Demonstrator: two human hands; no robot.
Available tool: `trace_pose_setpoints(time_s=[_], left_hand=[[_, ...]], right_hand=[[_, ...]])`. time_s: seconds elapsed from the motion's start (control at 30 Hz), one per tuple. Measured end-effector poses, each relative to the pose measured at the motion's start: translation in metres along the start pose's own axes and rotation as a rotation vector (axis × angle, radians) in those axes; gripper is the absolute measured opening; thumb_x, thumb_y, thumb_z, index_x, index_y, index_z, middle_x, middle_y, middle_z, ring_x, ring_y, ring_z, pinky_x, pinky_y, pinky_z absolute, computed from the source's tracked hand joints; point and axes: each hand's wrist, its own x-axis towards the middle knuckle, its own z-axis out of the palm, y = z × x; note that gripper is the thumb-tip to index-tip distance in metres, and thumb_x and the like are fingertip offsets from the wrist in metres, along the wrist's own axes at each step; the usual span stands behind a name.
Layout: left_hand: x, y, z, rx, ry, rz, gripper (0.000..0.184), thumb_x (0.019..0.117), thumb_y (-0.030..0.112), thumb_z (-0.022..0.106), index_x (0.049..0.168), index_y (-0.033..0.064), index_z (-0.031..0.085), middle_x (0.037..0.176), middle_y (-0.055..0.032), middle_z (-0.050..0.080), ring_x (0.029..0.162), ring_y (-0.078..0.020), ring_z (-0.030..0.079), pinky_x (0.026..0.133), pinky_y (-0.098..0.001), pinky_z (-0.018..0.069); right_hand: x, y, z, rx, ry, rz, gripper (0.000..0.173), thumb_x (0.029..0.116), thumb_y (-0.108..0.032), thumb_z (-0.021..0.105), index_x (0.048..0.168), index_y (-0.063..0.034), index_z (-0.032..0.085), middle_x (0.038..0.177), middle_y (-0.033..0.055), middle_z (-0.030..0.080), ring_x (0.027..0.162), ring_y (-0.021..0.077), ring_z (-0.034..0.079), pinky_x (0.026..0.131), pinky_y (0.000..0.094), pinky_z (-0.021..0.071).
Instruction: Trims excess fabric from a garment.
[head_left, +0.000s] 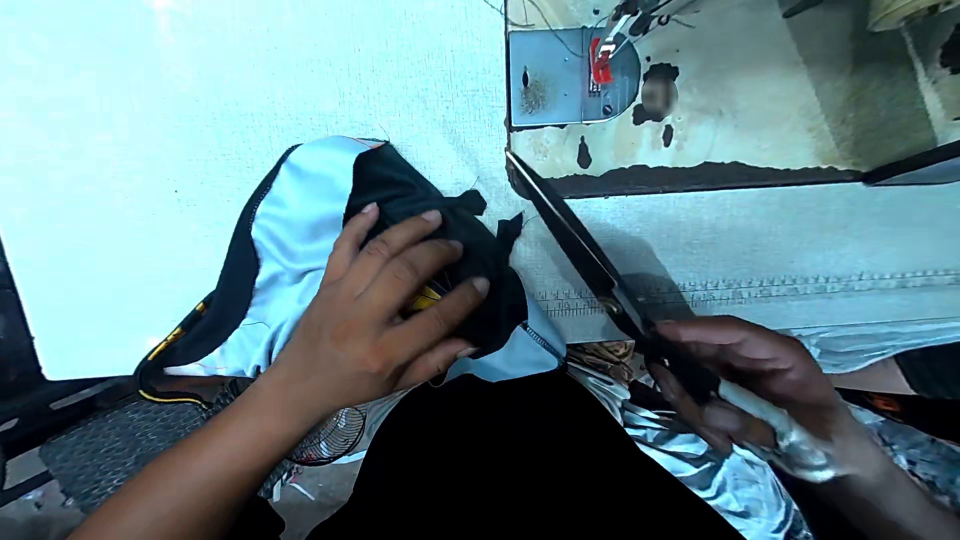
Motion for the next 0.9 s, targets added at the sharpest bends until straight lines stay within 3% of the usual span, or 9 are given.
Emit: trace_pose_setpoints(time_s=[0.17, 0.37, 0.47, 0.6, 0.77, 0.9], left_hand=[[0.009, 0.004, 0.002, 0.171, -0.110, -0.078, 0.051, 0.0997, 0.055, 0.051, 0.133, 0.0211, 0.070, 0.146, -0.0247, 0.055, 0.144, -0.0505, 0.038, 0.113, -0.0734, 0.0241], [0.009, 0.004, 0.002, 0.234, -0.139, -0.012, 0.053, 0.1004, 0.059, 0.044, 0.137, 0.0265, 0.067, 0.138, -0.0218, 0.058, 0.126, -0.0404, 0.053, 0.102, -0.0600, 0.0336], [0.010, 0.004, 0.001, 0.224, -0.154, -0.001, 0.053, 0.1003, 0.059, 0.045, 0.135, 0.0264, 0.068, 0.138, -0.0224, 0.058, 0.125, -0.0422, 0.052, 0.100, -0.0617, 0.0335], [0.008, 0.003, 0.001, 0.212, -0.130, 0.013, 0.051, 0.0997, 0.060, 0.047, 0.133, 0.0277, 0.070, 0.126, -0.0216, 0.060, 0.119, -0.0420, 0.053, 0.100, -0.0615, 0.0338], [0.007, 0.003, 0.000, 0.206, -0.127, 0.004, 0.050, 0.1002, 0.059, 0.047, 0.133, 0.0278, 0.070, 0.120, -0.0204, 0.061, 0.118, -0.0411, 0.054, 0.102, -0.0622, 0.0328], [0.007, 0.003, 0.001, 0.205, -0.126, -0.005, 0.049, 0.1010, 0.057, 0.048, 0.133, 0.0274, 0.070, 0.120, -0.0205, 0.061, 0.119, -0.0413, 0.053, 0.105, -0.0633, 0.0310]], right_hand=[[-0.032, -0.010, 0.000, -0.098, -0.045, 0.084, 0.052, 0.0955, -0.034, 0.073, 0.144, -0.0217, 0.059, 0.108, -0.0062, 0.071, 0.077, -0.0030, 0.065, 0.063, 0.0118, 0.0547], [-0.057, -0.007, -0.009, -0.169, 0.000, 0.133, 0.053, 0.0951, -0.035, 0.072, 0.144, -0.0227, 0.057, 0.105, -0.0067, 0.069, 0.077, -0.0029, 0.063, 0.062, 0.0113, 0.0533], [-0.048, -0.007, -0.008, -0.215, -0.017, 0.123, 0.053, 0.0950, -0.034, 0.072, 0.144, -0.0221, 0.057, 0.107, -0.0073, 0.069, 0.081, -0.0032, 0.064, 0.067, 0.0119, 0.0549], [-0.030, -0.006, -0.003, -0.404, -0.028, 0.071, 0.054, 0.0907, -0.028, 0.074, 0.142, -0.0200, 0.060, 0.113, -0.0048, 0.071, 0.090, 0.0004, 0.068, 0.076, 0.0178, 0.0596], [-0.024, -0.003, 0.000, -0.665, -0.008, -0.001, 0.053, 0.0891, -0.031, 0.074, 0.139, -0.0191, 0.062, 0.114, -0.0003, 0.069, 0.097, 0.0018, 0.065, 0.083, 0.0205, 0.0581], [-0.026, -0.003, -0.004, -0.553, -0.039, 0.016, 0.053, 0.0907, -0.030, 0.074, 0.141, -0.0187, 0.061, 0.120, -0.0017, 0.069, 0.100, 0.0016, 0.066, 0.085, 0.0204, 0.0584]])
